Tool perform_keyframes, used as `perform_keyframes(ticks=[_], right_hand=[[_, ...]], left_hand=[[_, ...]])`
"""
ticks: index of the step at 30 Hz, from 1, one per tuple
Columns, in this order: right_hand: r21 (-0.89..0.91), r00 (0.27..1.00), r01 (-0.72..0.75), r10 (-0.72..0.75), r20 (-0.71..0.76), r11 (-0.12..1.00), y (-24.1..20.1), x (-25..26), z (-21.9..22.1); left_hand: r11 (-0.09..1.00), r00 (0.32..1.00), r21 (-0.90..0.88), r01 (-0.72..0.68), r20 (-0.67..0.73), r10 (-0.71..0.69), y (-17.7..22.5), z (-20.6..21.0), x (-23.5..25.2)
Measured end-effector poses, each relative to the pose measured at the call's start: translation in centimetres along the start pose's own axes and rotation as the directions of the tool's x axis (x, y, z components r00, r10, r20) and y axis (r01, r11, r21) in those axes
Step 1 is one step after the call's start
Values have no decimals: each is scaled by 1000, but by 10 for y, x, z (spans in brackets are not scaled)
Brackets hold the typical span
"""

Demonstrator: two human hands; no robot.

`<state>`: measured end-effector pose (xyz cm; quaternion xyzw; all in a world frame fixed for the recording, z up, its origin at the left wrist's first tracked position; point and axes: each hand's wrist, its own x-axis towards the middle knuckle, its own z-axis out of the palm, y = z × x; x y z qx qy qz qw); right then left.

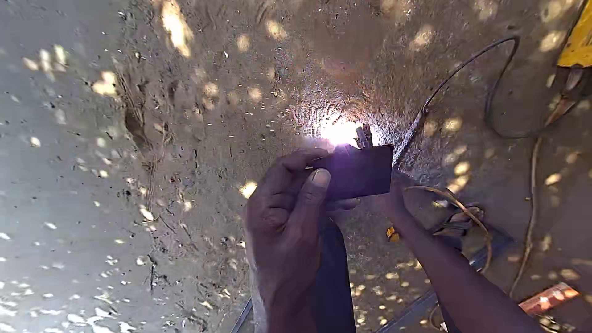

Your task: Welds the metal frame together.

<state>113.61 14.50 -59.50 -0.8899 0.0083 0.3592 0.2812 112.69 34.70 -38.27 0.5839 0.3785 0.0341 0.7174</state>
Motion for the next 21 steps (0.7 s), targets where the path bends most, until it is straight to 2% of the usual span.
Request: perform_keyframes(ticks=[21], right_hand=[[-11, 1000, 20, -19, 17, 1000, -6, 3, -3]], left_hand=[[1000, 1000, 7, 5, -16, -5, -1, -1, 4]])
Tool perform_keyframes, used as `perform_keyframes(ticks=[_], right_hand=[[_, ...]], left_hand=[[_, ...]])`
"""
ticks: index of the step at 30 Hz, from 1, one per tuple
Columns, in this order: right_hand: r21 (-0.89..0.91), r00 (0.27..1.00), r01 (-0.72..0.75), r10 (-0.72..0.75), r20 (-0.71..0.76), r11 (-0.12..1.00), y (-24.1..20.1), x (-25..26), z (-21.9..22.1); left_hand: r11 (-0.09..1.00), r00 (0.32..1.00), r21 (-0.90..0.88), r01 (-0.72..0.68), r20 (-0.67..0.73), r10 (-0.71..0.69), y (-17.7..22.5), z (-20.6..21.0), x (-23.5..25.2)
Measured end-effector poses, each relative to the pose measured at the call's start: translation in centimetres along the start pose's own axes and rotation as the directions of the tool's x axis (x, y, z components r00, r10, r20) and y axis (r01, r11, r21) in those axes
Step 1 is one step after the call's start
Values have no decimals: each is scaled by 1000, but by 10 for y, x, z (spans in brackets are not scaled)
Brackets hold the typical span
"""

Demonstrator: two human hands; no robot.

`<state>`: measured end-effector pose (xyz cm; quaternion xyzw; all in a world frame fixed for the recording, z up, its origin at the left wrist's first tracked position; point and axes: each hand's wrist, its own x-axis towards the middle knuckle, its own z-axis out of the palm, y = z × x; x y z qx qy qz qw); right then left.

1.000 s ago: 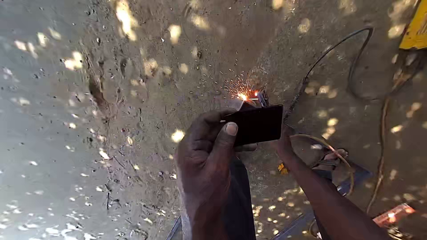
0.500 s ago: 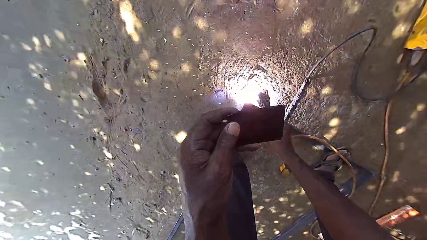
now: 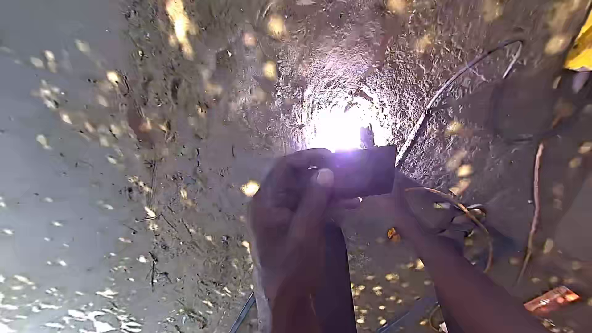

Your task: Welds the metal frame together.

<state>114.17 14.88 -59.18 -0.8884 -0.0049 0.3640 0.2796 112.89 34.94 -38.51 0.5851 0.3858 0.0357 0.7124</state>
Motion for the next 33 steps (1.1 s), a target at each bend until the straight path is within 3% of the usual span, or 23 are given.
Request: perform_keyframes(ticks=[3, 9, 12, 22, 27, 33], right_hand=[[-39, 999, -9, 10, 33, 999, 5, 9, 7], [32, 998, -66, 66, -2, 997, 5, 13, 0], [1, 998, -57, 57, -1, 998, 9, 8, -2], [-41, 999, -48, 49, 3, 998, 8, 8, 2], [-44, 999, -40, 40, 4, 998, 6, 7, 0], [-22, 999, -34, 35, 33, 999, -1, -6, -6]], left_hand=[[998, 998, -55, 11, -57, -14, -1, 0, 1], [951, 892, -308, -3, -432, -137, 2, 0, 5], [925, 870, -379, -44, -470, -151, 1, 1, 7], [923, 940, -380, -65, -334, -71, 1, 2, 4], [962, 989, -270, -22, -145, -18, 0, 2, 1], [993, 999, -118, -16, 47, 22, -2, 4, 0]])
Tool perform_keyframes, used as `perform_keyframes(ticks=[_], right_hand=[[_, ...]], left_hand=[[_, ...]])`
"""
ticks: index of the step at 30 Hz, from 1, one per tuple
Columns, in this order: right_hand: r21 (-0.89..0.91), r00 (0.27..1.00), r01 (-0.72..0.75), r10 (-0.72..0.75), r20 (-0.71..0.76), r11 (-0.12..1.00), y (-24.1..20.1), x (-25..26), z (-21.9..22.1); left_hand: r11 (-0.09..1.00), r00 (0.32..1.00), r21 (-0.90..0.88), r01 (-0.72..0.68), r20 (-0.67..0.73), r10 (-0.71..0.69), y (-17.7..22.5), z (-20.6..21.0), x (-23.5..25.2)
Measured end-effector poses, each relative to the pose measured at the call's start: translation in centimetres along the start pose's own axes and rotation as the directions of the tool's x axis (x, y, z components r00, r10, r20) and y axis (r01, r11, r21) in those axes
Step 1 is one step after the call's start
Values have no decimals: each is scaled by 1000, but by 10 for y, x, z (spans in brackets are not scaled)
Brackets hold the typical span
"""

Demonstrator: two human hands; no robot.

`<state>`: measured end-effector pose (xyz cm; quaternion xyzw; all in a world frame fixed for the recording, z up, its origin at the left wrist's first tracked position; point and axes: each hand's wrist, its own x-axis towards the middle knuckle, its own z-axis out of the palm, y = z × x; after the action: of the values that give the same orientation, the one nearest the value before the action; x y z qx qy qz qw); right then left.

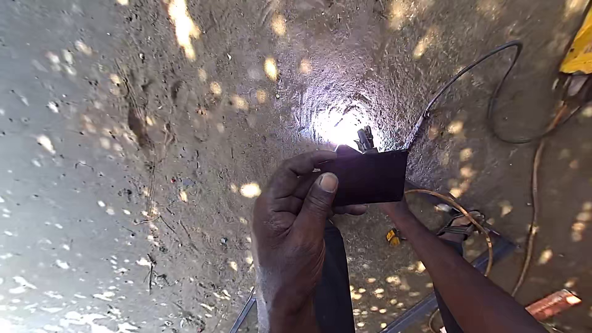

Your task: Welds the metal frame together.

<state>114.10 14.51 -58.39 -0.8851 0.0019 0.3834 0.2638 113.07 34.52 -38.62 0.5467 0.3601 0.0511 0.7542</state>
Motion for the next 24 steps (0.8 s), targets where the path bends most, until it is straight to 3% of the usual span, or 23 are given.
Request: perform_keyframes(ticks=[11, 16, 19, 24], right_hand=[[38, 1000, -10, 9, 19, 999, -3, 2, -1], [80, 999, 5, -8, 34, 997, -29, -7, -27], [26, 1000, 29, -29, -12, 999, 2, 1, 0], [58, 999, -36, 34, 30, 998, -3, -1, 0]], left_hand=[[998, 1000, 64, 9, -15, -9, 0, -4, -3], [995, 999, 98, 1, -42, 3, -1, -3, -3], [996, 1000, 90, 7, -19, -6, 0, -4, -3], [997, 1000, 76, -1, -22, 3, 0, -4, -4]])
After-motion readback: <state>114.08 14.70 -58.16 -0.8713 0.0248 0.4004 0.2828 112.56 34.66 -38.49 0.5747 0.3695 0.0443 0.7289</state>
